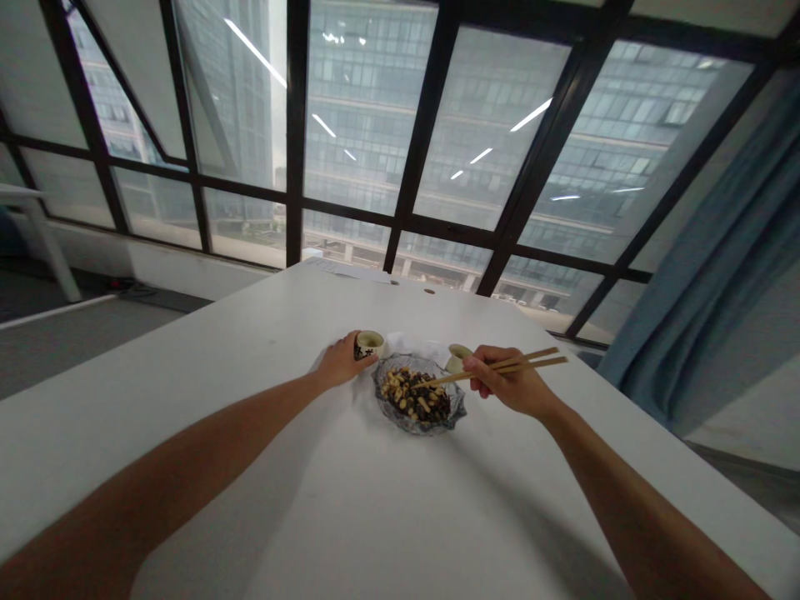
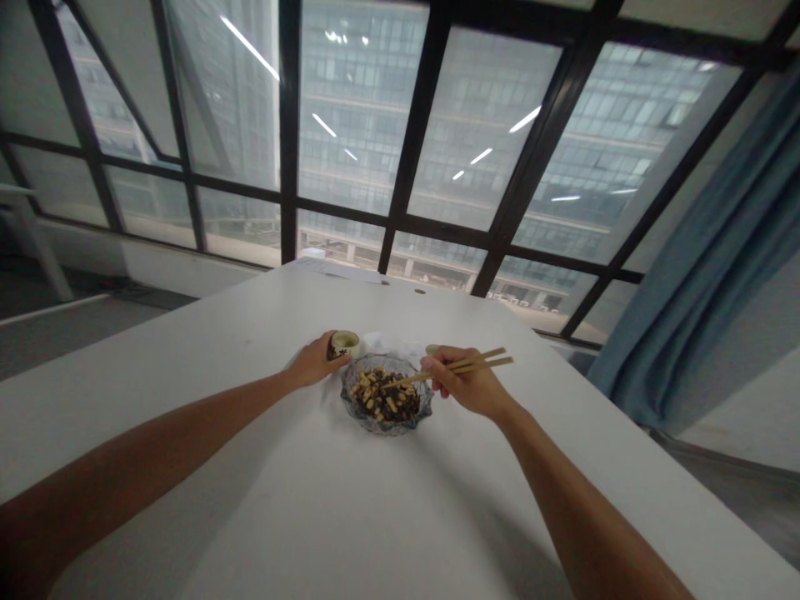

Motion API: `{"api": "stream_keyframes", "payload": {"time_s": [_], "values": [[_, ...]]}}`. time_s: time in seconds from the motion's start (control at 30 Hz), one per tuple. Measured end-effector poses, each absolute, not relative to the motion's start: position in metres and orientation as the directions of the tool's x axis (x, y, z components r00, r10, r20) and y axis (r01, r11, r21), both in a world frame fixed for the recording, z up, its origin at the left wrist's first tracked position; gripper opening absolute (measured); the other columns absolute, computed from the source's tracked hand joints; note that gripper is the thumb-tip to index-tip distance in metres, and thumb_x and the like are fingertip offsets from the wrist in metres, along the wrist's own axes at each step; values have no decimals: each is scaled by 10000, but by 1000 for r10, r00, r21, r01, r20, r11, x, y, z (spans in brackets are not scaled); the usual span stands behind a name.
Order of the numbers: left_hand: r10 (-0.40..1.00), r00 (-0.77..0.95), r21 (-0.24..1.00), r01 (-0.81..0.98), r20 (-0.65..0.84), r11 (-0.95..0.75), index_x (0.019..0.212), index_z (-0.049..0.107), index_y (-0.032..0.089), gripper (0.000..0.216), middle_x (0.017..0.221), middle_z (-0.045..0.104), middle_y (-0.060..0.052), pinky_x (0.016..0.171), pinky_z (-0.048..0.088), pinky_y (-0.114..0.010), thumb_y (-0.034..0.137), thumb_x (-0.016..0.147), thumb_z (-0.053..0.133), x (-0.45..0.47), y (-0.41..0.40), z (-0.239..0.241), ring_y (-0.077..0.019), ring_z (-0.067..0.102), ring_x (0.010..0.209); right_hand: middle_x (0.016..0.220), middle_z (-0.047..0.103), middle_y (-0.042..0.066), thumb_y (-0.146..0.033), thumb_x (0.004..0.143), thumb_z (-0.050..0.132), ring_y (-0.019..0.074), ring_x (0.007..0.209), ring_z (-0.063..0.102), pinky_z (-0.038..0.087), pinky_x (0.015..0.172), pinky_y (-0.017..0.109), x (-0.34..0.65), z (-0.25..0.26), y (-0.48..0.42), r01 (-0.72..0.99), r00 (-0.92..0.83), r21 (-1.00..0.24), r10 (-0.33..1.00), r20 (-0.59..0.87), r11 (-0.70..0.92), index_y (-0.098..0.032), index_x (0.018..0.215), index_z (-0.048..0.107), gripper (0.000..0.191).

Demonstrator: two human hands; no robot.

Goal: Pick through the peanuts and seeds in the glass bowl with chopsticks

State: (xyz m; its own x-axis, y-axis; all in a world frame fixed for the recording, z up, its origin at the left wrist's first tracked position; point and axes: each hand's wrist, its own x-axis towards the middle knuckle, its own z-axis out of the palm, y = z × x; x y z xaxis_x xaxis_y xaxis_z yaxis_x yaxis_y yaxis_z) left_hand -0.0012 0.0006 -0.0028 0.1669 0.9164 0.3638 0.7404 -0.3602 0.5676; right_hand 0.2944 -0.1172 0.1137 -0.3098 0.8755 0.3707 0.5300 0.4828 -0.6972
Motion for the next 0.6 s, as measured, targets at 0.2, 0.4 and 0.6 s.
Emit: {"api": "stream_keyframes", "payload": {"time_s": [0.2, 0.4, 0.6], "values": [[930, 171, 527, 784, 326, -329, 1399, 481, 195, 633, 1320, 660, -131, 985, 495, -414, 539, 887, 620, 0, -3, 4, -309, 642, 1171, 531, 644, 43, -726, 820, 641, 117, 423, 567, 428, 396, 211, 292, 112, -116, 522, -305, -699, 872, 383, 490, -177, 613, 637, 588], [920, 187, 530, 771, 344, -355, 1391, 491, 226, 615, 1317, 661, -113, 987, 493, -410, 540, 880, 627, -1, -3, 4, -299, 648, 1157, 505, 625, 36, -682, 816, 684, 129, 435, 580, 450, 415, 225, 287, 112, -118, 546, -323, -678, 870, 371, 492, -183, 585, 630, 552], [900, 195, 509, 769, 390, -387, 1377, 509, 247, 587, 1310, 659, -102, 1064, 435, -422, 515, 873, 644, -1, 1, -4, -294, 610, 1213, 534, 651, 38, -729, 807, 656, 119, 422, 573, 447, 391, 215, 287, 111, -117, 509, -298, -716, 878, 374, 478, -192, 601, 617, 576]]}}
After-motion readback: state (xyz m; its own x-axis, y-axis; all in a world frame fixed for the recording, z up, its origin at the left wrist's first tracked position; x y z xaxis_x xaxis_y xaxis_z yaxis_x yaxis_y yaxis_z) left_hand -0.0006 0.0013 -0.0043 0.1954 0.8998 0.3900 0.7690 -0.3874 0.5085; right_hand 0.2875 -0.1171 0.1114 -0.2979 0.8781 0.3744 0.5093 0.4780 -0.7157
